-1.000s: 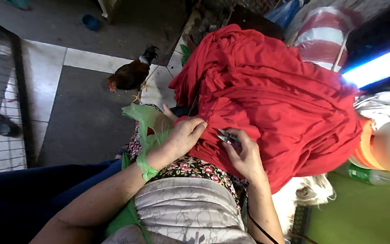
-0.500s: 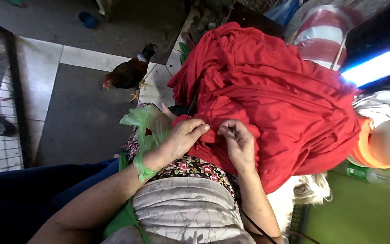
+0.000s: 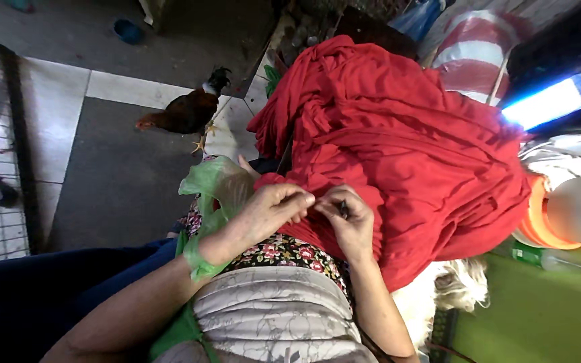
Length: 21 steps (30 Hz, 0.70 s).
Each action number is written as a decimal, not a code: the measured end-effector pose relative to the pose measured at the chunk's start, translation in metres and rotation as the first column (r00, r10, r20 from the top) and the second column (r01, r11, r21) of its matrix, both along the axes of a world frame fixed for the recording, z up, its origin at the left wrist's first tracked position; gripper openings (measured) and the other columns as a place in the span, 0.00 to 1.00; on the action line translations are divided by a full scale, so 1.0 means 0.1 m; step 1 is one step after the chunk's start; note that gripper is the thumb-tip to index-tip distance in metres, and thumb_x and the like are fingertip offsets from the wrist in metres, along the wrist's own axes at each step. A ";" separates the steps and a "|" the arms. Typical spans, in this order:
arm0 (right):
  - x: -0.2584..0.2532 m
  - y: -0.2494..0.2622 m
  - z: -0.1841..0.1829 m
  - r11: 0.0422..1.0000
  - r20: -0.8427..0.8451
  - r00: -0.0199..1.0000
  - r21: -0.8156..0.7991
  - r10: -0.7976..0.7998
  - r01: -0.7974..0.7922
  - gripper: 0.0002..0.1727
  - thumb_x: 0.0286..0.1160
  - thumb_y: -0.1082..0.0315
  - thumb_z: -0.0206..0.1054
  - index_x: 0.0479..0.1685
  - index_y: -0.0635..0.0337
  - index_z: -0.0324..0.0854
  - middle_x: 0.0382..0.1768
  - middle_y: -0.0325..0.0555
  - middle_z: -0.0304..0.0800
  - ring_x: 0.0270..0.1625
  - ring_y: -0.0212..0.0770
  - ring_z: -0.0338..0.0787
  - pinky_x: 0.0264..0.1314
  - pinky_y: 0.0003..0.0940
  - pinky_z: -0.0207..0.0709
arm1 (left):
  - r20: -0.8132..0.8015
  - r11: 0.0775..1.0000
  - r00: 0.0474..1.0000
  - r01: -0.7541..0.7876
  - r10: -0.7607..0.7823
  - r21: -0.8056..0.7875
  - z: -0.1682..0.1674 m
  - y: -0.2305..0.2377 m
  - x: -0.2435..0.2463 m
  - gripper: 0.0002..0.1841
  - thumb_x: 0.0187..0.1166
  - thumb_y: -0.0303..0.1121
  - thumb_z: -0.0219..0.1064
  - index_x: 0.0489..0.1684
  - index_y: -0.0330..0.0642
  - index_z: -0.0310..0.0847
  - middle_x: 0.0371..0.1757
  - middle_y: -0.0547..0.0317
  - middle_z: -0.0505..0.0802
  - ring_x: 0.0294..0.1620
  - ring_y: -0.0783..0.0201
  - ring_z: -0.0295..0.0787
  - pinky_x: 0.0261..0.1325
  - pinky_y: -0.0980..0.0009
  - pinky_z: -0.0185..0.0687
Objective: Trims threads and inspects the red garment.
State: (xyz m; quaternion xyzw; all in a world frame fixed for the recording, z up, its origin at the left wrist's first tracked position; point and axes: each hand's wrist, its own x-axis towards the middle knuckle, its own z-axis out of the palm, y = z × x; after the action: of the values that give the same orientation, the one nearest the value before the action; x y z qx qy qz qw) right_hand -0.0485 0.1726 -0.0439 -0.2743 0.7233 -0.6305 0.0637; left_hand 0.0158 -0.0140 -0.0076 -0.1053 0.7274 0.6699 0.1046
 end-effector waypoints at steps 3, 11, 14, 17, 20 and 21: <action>0.04 -0.02 -0.02 0.999 -0.115 0.993 0.041 0.016 -0.011 0.07 0.57 0.79 0.79 0.27 0.68 0.84 0.35 0.43 0.87 0.40 0.23 0.85 0.44 0.14 0.80 | 0.099 0.978 0.995 -0.019 -0.002 0.209 -0.02 0.05 -0.02 0.07 0.84 0.28 0.64 0.40 0.37 0.88 0.29 0.68 0.92 0.31 0.78 0.89 0.40 0.82 0.85; -0.14 0.26 0.21 0.991 -0.057 0.998 0.136 0.029 -0.021 0.09 0.73 0.77 0.69 0.48 0.67 0.89 0.47 0.40 0.91 0.45 0.22 0.87 0.46 0.17 0.83 | 0.165 0.875 0.972 -0.225 0.170 0.429 -0.08 -0.11 -0.10 0.10 0.87 0.28 0.58 0.37 0.44 0.86 0.30 0.68 0.91 0.29 0.77 0.86 0.35 0.81 0.84; -0.19 0.34 0.19 0.976 -0.140 0.989 0.204 -0.045 0.073 0.06 0.72 0.77 0.68 0.42 0.67 0.88 0.42 0.40 0.90 0.41 0.20 0.85 0.43 0.14 0.79 | 0.169 0.804 0.941 -0.339 0.293 0.489 -0.09 -0.21 -0.15 0.13 0.90 0.30 0.50 0.37 0.47 0.81 0.31 0.69 0.90 0.31 0.76 0.87 0.39 0.81 0.84; -0.12 0.25 0.11 0.942 -0.286 0.954 0.336 0.093 0.009 0.07 0.67 0.74 0.74 0.40 0.68 0.89 0.41 0.48 0.91 0.42 0.29 0.88 0.45 0.21 0.83 | 0.055 0.777 0.953 -0.276 0.298 0.566 -0.26 -0.28 -0.08 0.15 0.94 0.35 0.47 0.43 0.50 0.82 0.37 0.69 0.90 0.36 0.76 0.87 0.42 0.81 0.84; -0.06 0.06 0.03 0.863 -0.490 0.841 0.502 0.228 0.059 0.10 0.56 0.74 0.75 0.38 0.65 0.90 0.40 0.54 0.91 0.34 0.46 0.92 0.31 0.41 0.84 | -0.037 0.776 0.962 -0.196 0.272 0.599 -0.38 -0.35 -0.06 0.15 0.94 0.37 0.48 0.47 0.49 0.84 0.40 0.66 0.91 0.40 0.73 0.89 0.45 0.78 0.86; -0.07 0.02 0.03 0.845 -0.520 0.815 0.530 0.256 0.072 0.09 0.53 0.75 0.74 0.36 0.64 0.90 0.39 0.54 0.91 0.31 0.48 0.91 0.26 0.43 0.82 | -0.005 0.776 0.958 -0.228 0.285 0.588 -0.30 -0.34 -0.09 0.16 0.94 0.36 0.46 0.45 0.48 0.83 0.38 0.65 0.91 0.38 0.73 0.89 0.45 0.78 0.85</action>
State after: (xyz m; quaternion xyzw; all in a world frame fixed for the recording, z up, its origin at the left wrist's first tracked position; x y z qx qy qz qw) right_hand -0.0552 0.1746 -0.0413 -0.4583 0.8379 -0.2919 -0.0520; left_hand 0.0071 -0.0480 -0.0380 -0.1349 0.4703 0.8721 0.0052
